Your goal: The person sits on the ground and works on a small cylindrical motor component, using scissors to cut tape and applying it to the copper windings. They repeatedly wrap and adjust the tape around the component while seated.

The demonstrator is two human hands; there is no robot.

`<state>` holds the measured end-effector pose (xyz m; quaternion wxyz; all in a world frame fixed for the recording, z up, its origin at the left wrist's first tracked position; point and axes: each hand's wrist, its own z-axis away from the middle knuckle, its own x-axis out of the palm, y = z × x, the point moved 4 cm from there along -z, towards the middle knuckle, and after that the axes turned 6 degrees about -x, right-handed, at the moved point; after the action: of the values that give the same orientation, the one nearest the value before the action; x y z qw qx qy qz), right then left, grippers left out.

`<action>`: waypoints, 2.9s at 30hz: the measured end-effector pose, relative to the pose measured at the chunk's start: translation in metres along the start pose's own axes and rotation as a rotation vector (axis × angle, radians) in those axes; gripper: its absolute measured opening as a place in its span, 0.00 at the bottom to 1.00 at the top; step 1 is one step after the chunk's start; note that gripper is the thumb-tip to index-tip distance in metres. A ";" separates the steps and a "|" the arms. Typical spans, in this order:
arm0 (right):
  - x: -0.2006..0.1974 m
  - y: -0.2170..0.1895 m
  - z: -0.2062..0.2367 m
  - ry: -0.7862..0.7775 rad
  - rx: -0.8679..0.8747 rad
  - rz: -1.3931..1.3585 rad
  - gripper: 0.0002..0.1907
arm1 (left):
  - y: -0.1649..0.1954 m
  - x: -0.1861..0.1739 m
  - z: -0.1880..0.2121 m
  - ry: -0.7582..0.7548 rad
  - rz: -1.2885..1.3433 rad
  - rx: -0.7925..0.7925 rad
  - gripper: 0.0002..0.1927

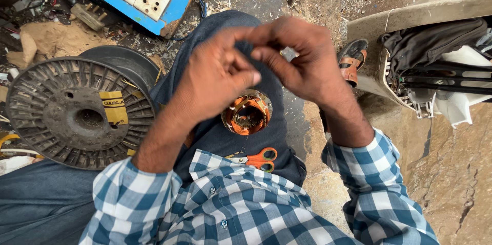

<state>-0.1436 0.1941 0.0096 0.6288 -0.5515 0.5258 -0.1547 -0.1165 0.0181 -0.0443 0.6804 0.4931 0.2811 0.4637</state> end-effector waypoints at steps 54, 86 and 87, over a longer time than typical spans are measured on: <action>0.068 -0.072 0.127 -0.075 -0.081 0.438 0.15 | -0.006 0.030 0.131 0.192 -0.851 0.571 0.08; 0.021 -0.070 0.029 -0.287 0.185 0.149 0.18 | -0.002 0.052 0.136 0.473 -1.189 0.790 0.05; 0.015 -0.067 0.036 -0.222 0.229 0.106 0.18 | -0.001 0.042 0.136 0.440 -1.159 0.818 0.04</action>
<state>-0.0817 0.1783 0.0541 0.7490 -0.4613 0.4605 -0.1184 0.0150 0.0009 0.0064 0.5062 0.3754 0.7761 -0.0234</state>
